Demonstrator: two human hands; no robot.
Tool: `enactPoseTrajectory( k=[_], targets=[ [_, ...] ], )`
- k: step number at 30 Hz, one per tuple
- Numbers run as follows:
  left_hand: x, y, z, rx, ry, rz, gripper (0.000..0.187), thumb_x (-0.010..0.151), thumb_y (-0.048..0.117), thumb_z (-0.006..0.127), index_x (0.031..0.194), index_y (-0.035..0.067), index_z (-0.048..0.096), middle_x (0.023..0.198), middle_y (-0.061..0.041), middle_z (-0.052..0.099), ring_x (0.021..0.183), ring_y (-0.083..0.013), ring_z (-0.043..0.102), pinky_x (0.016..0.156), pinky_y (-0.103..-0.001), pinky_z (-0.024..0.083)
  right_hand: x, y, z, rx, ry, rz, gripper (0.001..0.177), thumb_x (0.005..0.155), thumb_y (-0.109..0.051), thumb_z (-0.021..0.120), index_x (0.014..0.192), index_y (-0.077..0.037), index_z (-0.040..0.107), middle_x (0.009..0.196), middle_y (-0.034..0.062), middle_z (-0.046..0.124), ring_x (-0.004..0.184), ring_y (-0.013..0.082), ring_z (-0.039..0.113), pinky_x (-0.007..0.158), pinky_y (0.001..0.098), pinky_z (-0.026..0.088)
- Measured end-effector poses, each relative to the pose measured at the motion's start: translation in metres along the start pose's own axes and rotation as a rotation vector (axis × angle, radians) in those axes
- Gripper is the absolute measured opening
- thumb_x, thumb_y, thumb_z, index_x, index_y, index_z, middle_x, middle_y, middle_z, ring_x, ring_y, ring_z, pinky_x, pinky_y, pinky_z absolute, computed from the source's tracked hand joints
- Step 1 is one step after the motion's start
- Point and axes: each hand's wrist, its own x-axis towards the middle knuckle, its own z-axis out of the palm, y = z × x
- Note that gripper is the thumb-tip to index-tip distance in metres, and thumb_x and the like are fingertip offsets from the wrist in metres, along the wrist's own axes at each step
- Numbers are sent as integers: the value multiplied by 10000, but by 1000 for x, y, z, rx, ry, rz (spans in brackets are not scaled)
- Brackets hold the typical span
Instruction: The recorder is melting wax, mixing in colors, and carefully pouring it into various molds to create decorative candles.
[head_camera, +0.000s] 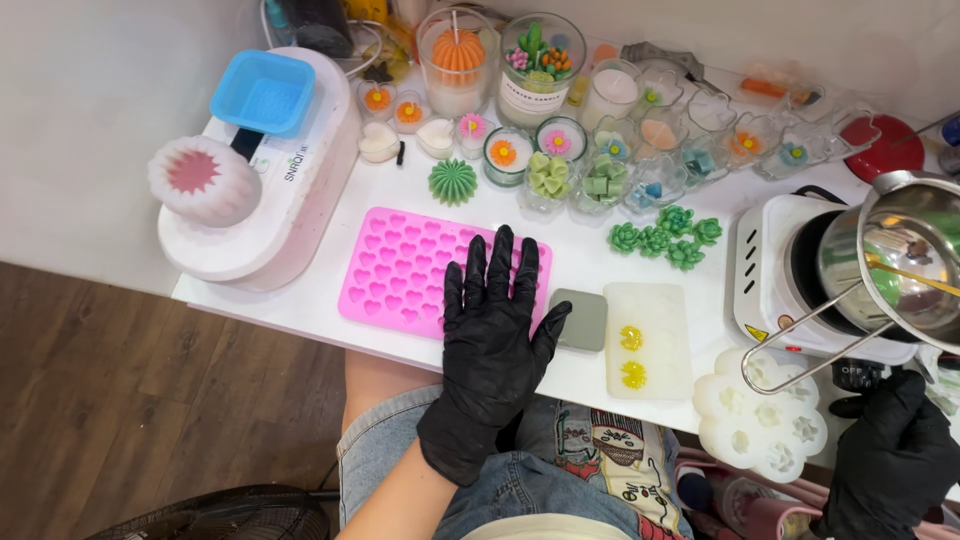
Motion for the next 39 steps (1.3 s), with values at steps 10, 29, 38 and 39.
enactPoseTrajectory(
  k=[10,29,38,39],
  targets=[
    [37,-99,-56,-26,-22,99,532,1015,294,594,1526,169,513,1626,-175,420,1505,-411,338,1191,-577,237,25,26,-1,229,-143,261,526,1231,-395,384,1264,48,667,1065,201,680,785,249,555,695,344,392],
    [-26,-80,-99,-110,140,-72,347,650,204,900,931,95,728,1343,-207,622,1272,-416,553,1034,-504,470,-85,324,130,1040,-1200,1017,646,1085,-456,306,1497,41,272,1490,270,376,1341,322,342,1087,466,280],
    [-28,-72,-69,-55,233,-182,242,702,153,896,822,65,705,1322,-181,654,1250,-392,591,1020,-484,494,-94,407,142,1189,-1522,1099,666,1080,-391,251,1588,31,166,1654,248,282,1532,291,270,1232,424,210],
    [-29,-73,-67,-49,240,-190,234,695,154,890,809,61,708,1313,-179,655,1241,-391,594,1011,-480,496,-91,408,143,902,-1690,779,625,1080,-372,241,1598,-30,169,1667,175,259,1542,241,245,1246,391,183]
  ],
)
